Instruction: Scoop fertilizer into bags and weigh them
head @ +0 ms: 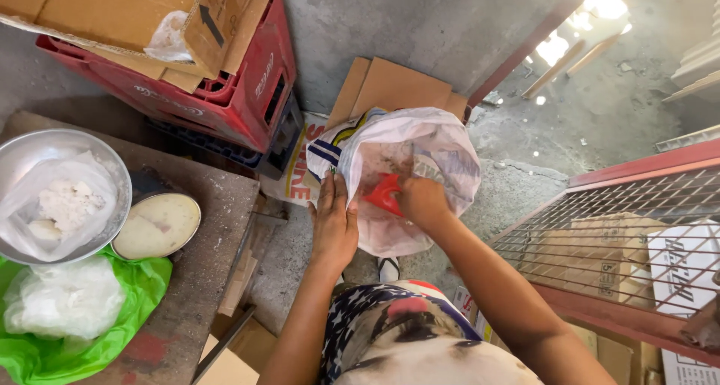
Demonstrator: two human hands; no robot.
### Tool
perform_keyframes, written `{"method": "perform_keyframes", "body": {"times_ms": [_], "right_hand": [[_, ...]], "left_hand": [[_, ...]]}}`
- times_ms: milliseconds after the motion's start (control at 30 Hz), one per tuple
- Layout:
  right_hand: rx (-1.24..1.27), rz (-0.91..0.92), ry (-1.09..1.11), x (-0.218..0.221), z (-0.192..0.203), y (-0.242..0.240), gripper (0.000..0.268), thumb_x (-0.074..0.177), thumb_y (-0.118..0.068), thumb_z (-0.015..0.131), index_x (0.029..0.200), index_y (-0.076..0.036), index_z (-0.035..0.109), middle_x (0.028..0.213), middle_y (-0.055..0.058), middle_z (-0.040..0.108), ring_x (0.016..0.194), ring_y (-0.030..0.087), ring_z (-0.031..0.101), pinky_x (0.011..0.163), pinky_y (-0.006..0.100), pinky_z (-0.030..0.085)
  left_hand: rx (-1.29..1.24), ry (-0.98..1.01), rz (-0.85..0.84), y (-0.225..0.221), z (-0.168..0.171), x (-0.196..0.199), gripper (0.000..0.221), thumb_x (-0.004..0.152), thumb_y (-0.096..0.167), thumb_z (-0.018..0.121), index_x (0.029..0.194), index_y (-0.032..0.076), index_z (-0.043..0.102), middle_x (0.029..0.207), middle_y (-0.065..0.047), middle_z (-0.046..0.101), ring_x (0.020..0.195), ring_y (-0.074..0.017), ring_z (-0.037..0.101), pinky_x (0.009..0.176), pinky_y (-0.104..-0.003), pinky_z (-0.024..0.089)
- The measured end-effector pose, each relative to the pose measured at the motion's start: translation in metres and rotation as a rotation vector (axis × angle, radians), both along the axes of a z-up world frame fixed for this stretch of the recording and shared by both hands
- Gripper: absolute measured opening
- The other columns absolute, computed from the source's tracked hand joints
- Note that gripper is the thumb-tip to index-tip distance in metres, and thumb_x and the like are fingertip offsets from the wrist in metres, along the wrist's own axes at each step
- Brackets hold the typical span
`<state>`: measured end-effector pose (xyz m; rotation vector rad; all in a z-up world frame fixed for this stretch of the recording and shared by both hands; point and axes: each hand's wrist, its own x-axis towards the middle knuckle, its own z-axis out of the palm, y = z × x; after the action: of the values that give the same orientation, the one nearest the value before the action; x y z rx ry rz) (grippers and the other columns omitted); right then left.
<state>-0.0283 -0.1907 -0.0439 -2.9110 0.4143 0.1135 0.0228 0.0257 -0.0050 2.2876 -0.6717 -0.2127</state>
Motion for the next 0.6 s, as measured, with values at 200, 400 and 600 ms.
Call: {"method": "perform_keyframes", "body": {"times_ms": [200,400,600], "right_hand": [[-0.08,-0.007,0.038,-0.024,0.04,-0.029,0.03,0.084,-0.04,0.07,0.094,-0.012,0.075,0.089,0.015,0.076,0.082,0.036,0.074,0.067,0.051,0.058],[-0.05,0.002,0.11,-0.013,-0.012,-0.011,0.03,0.091,-0.039,0.067,0.102,-0.012,0.072,0.088,0.015,0.076,0.084,0.035,0.075,0.071,0.052,0.058],[-0.048,0.021,0.142,-0.009,0.034,-0.036,0.032,0.088,-0.043,0.07,0.099,-0.013,0.073,0.09,0.018,0.076,0.085,0.038,0.074,0.072,0.051,0.058]], "left_hand": [[-0.055,0.072,0.04,0.003,0.004,-0.013,0.071,0.104,0.032,0.053,0.162,0.006,0.02,0.168,-0.025,0.015,0.155,-0.0435,0.019,0.117,-0.071,0.014],[-0.099,0.243,0.107,-0.001,-0.02,-0.026,0.088,0.098,0.021,0.058,0.164,0.012,0.001,0.169,-0.028,0.01,0.154,-0.0468,0.014,0.116,-0.071,0.019],[-0.18,0.166,0.168,0.005,-0.009,-0.017,0.082,0.101,0.017,0.054,0.164,0.012,0.002,0.169,-0.029,0.007,0.157,-0.0476,0.012,0.117,-0.069,0.017]]}}
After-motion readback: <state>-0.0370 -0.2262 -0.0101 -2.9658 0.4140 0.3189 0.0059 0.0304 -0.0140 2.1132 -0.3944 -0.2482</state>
